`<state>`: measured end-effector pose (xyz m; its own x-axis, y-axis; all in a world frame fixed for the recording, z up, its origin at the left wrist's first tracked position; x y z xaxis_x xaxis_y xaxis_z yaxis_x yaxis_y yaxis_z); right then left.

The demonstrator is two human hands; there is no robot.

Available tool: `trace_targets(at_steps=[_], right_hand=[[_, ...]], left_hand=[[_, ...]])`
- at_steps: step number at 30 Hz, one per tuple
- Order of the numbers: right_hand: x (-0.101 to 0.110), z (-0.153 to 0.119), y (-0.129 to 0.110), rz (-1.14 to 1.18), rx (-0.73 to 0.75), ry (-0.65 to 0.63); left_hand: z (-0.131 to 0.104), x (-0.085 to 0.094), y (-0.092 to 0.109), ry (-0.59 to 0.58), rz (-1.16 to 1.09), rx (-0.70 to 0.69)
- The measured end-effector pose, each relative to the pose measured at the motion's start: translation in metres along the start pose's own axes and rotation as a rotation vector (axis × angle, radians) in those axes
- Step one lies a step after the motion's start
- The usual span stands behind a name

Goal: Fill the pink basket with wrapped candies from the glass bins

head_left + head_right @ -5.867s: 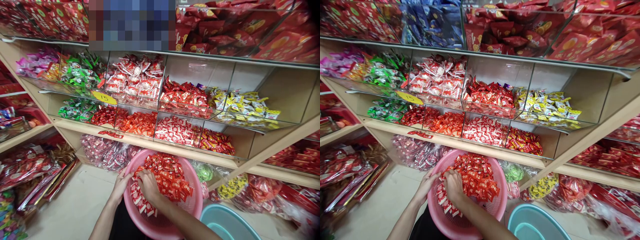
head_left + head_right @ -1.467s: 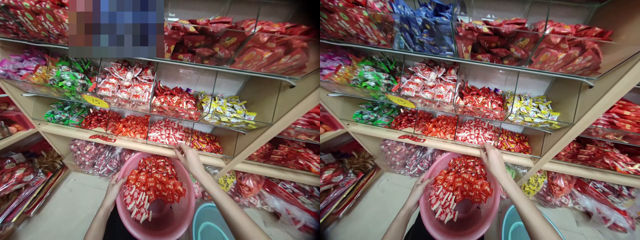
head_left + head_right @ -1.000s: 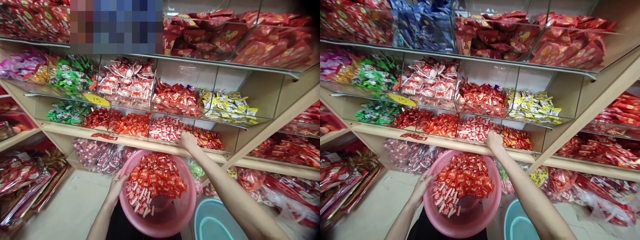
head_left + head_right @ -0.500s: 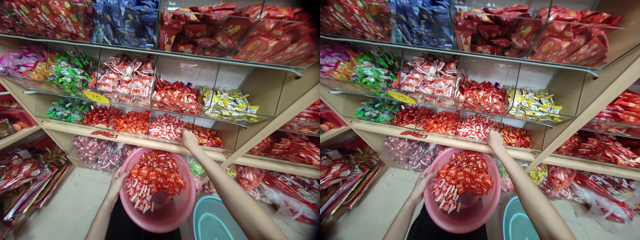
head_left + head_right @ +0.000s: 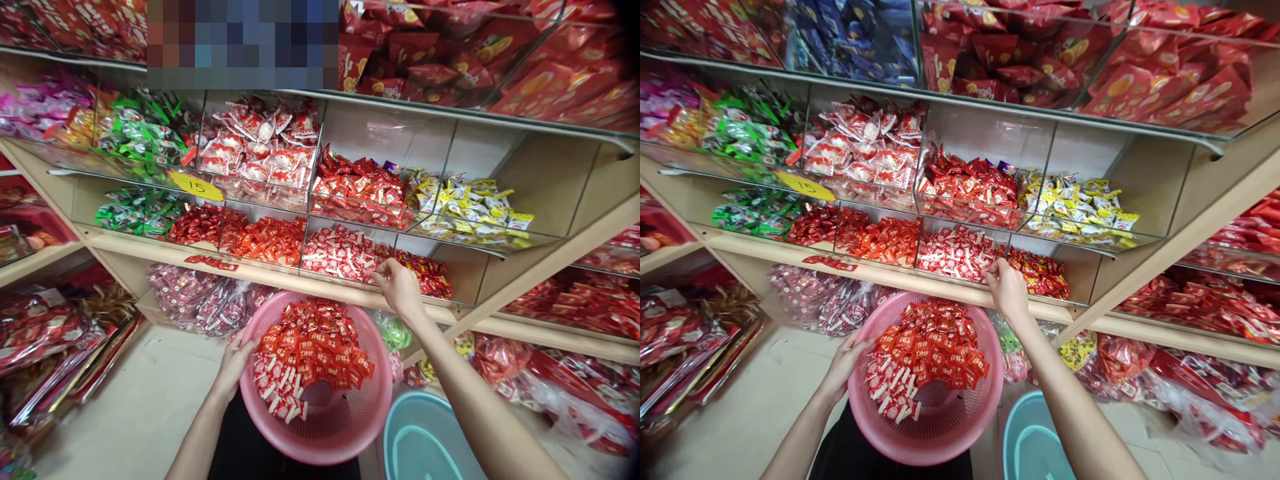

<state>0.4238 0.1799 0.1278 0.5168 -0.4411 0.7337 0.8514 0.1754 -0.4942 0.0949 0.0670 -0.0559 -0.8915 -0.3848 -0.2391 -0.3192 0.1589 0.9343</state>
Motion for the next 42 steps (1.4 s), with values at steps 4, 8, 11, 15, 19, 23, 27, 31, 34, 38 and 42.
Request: trace_targets(at_steps=[4,8,11,15,19,23,27,31,34,38,42], right_hand=[[0.002,-0.038,-0.024,0.324,0.034,-0.080],[-0.049,-0.108,-0.055,0.523,-0.055,-0.426],[-0.089,-0.154,-0.077,0.618,-0.032,-0.592],[-0.111,-0.186,-0.087,0.651,-0.016,-0.692],[-0.109,-0.198,-0.080,0.608,0.044,-0.799],[-0.108,-0.205,-0.072,0.511,0.112,-0.868],[-0.114,-0.210,-0.073,0.448,0.153,-0.904],[-0.123,-0.214,-0.071,0.359,0.093,-0.843],[-0.130,-0.217,-0.067,0.356,-0.018,-0.804],[-0.140,-0.220,-0.067,0.405,-0.063,-0.768],[-0.149,-0.225,-0.065,0.421,-0.087,-0.772]], left_hand=[[0.000,-0.002,0.003,-0.009,0.017,-0.020],[0.000,-0.002,0.004,0.011,0.007,-0.007],[-0.001,-0.002,0.004,0.013,0.018,0.000],[-0.002,-0.002,0.004,0.002,0.011,-0.006],[-0.002,-0.002,0.004,0.009,0.001,-0.010],[-0.002,-0.003,0.004,0.012,-0.005,-0.005],[-0.002,-0.002,0.004,0.017,0.015,-0.015],[-0.002,-0.002,0.005,0.023,0.028,-0.011],[-0.002,-0.002,0.005,0.018,0.024,-0.003],[-0.002,-0.003,0.005,0.015,0.018,0.006],[-0.002,-0.003,0.004,-0.002,0.021,0.016]])
Point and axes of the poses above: each hand's wrist, its own z-axis towards the middle knuckle, its own x-axis out of the back of the hand, y = z × x, the point moved 5 cm from there along z, towards the middle knuckle, and after that the axes turned 5 degrees about y, right-handed, at the moved point
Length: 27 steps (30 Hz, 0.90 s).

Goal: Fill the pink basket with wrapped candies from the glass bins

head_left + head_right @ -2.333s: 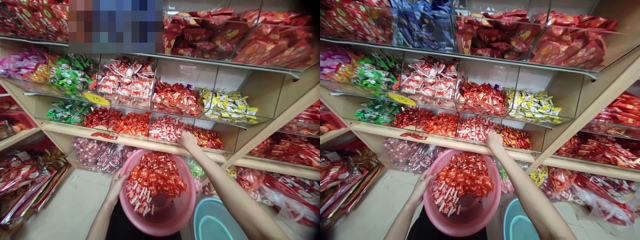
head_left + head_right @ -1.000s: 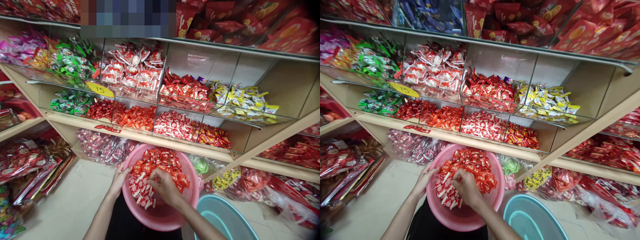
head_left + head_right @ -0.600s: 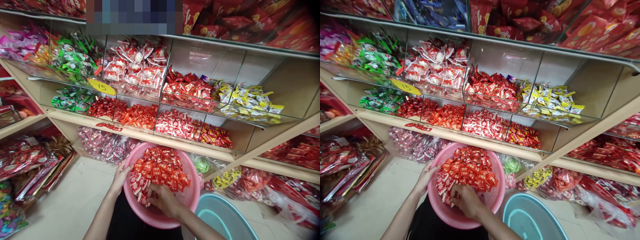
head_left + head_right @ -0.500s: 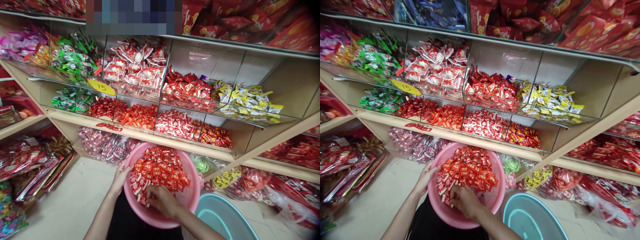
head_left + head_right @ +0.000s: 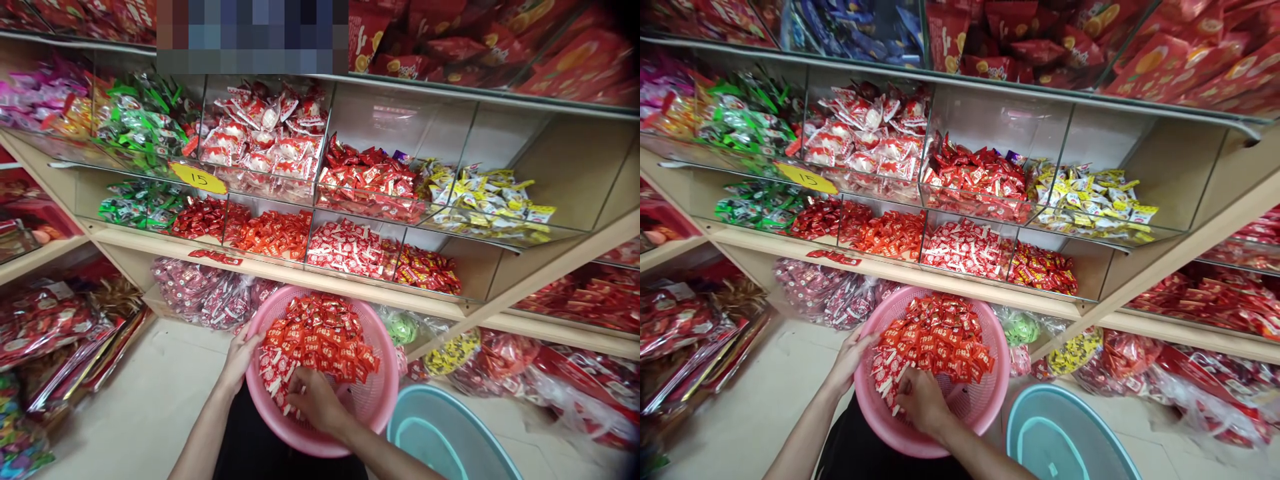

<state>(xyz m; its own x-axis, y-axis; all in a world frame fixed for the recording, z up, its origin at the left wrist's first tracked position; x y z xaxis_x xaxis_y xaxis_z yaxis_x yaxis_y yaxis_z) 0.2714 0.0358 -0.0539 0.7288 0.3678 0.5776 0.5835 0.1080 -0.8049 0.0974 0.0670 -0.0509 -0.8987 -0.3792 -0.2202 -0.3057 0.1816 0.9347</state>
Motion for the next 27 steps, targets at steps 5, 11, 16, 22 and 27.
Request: trace_targets(at_steps=[5,11,16,22,27], right_hand=[[0.000,-0.002,0.003,-0.065,-0.016,-0.008],[0.008,-0.006,-0.008,-0.273,-0.056,-0.061],[0.007,-0.012,-0.018,-0.458,-0.042,-0.117],[0.029,-0.011,-0.028,-0.471,0.023,-0.056],[0.109,0.014,-0.061,-0.376,0.134,0.188]], left_hand=[[0.001,0.002,-0.001,-0.007,0.003,-0.032],[0.003,0.004,-0.003,-0.008,0.023,-0.041],[0.006,0.007,-0.005,0.021,0.016,-0.003],[0.006,0.007,-0.004,0.035,0.025,0.024],[0.003,0.005,0.000,0.044,0.026,0.014]])
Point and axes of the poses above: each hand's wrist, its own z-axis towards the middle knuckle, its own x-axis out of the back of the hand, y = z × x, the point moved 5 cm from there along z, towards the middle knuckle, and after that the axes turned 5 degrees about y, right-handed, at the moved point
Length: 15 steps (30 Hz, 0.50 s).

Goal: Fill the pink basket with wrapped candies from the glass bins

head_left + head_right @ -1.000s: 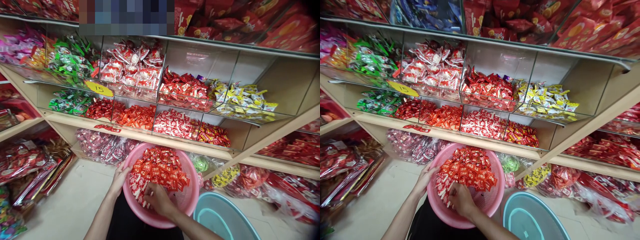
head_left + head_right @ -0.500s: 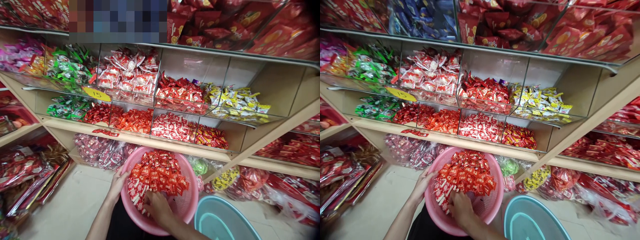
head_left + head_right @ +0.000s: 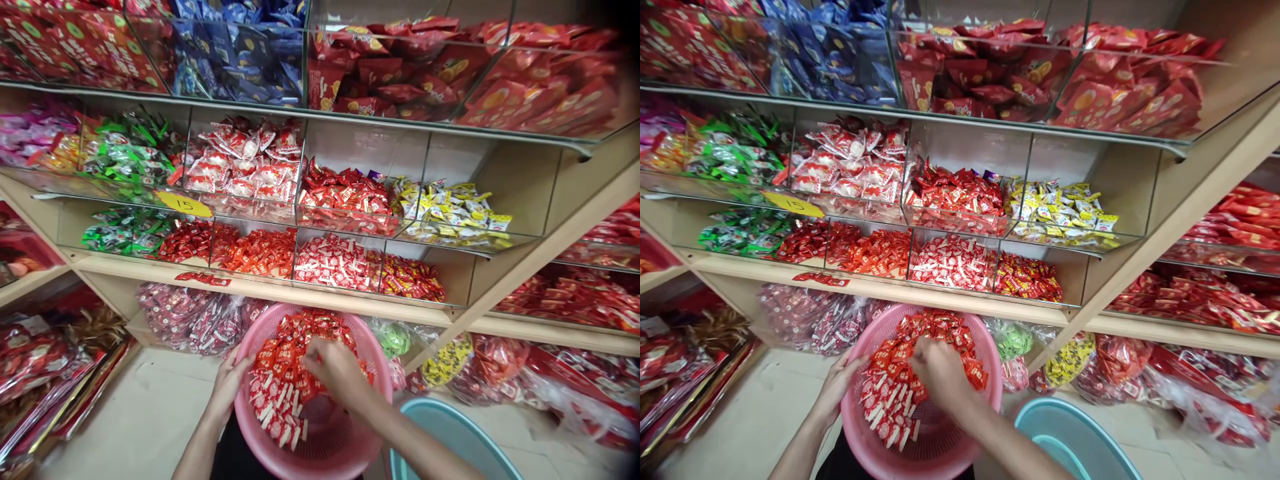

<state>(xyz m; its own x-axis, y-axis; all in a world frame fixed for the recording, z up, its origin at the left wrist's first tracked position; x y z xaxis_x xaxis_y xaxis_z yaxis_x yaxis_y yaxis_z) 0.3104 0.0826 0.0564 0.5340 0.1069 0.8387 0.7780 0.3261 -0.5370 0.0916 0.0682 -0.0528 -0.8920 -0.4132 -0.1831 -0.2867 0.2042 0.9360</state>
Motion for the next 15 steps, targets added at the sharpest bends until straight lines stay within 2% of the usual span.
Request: trace_targets(at_steps=[3,6,8,10,15], right_hand=[[0.055,0.041,0.005,0.020,0.010,0.247],[0.086,0.085,0.015,-0.097,-0.046,0.388],[0.090,0.109,0.023,-0.212,-0.148,0.398],[0.087,0.126,0.029,-0.287,-0.246,0.351],[0.074,0.143,0.030,-0.311,-0.311,0.284]], left_hand=[[0.000,0.001,-0.001,0.007,0.002,-0.001],[0.002,0.001,-0.003,-0.010,0.002,-0.003],[0.003,0.002,-0.005,-0.025,-0.007,-0.009],[0.003,0.002,-0.005,-0.036,-0.023,-0.016],[0.001,0.000,-0.005,-0.046,-0.053,-0.026]])
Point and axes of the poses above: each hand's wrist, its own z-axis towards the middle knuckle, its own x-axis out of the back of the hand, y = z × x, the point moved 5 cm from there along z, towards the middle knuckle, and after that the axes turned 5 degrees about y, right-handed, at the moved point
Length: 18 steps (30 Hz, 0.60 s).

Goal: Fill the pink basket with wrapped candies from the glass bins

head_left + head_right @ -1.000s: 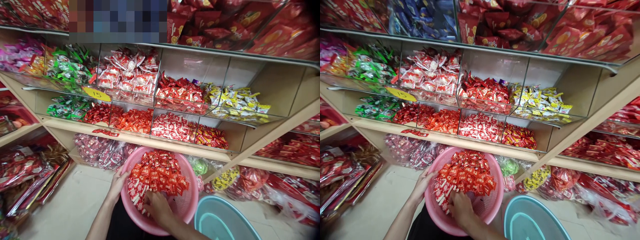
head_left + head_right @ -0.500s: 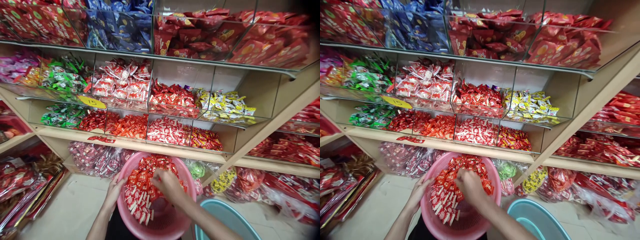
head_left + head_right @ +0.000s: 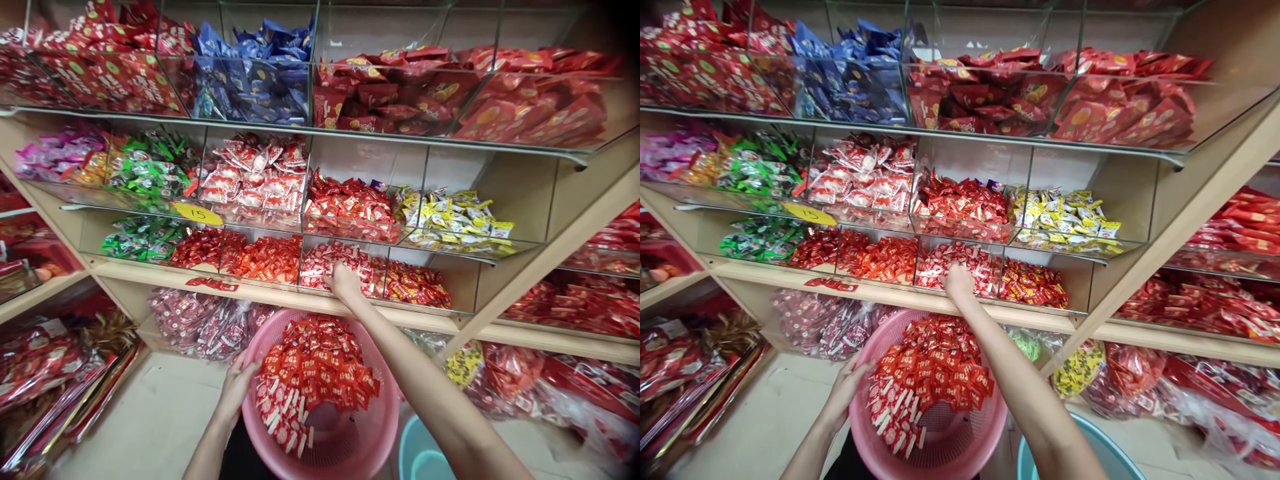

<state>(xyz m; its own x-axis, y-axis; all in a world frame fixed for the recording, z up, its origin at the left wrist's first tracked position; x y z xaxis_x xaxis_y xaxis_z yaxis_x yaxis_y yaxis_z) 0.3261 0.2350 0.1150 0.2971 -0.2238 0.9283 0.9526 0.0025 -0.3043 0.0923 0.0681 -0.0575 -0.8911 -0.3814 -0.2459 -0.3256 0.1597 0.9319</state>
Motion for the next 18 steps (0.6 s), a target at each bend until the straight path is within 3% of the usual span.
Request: trace_targets(at_steps=[6,11,14,18], right_hand=[[-0.004,0.003,0.000,0.023,-0.004,-0.005],[0.010,0.000,0.006,0.062,0.031,-0.017],[0.023,-0.012,0.009,0.150,0.096,-0.006],[0.025,-0.046,0.008,0.455,0.224,-0.016]], left_hand=[[-0.001,-0.001,0.001,0.010,-0.008,0.013],[-0.001,-0.001,0.003,0.026,0.034,-0.011],[-0.002,-0.002,0.004,0.019,0.057,-0.032],[-0.001,-0.002,0.002,0.014,0.070,-0.041]])
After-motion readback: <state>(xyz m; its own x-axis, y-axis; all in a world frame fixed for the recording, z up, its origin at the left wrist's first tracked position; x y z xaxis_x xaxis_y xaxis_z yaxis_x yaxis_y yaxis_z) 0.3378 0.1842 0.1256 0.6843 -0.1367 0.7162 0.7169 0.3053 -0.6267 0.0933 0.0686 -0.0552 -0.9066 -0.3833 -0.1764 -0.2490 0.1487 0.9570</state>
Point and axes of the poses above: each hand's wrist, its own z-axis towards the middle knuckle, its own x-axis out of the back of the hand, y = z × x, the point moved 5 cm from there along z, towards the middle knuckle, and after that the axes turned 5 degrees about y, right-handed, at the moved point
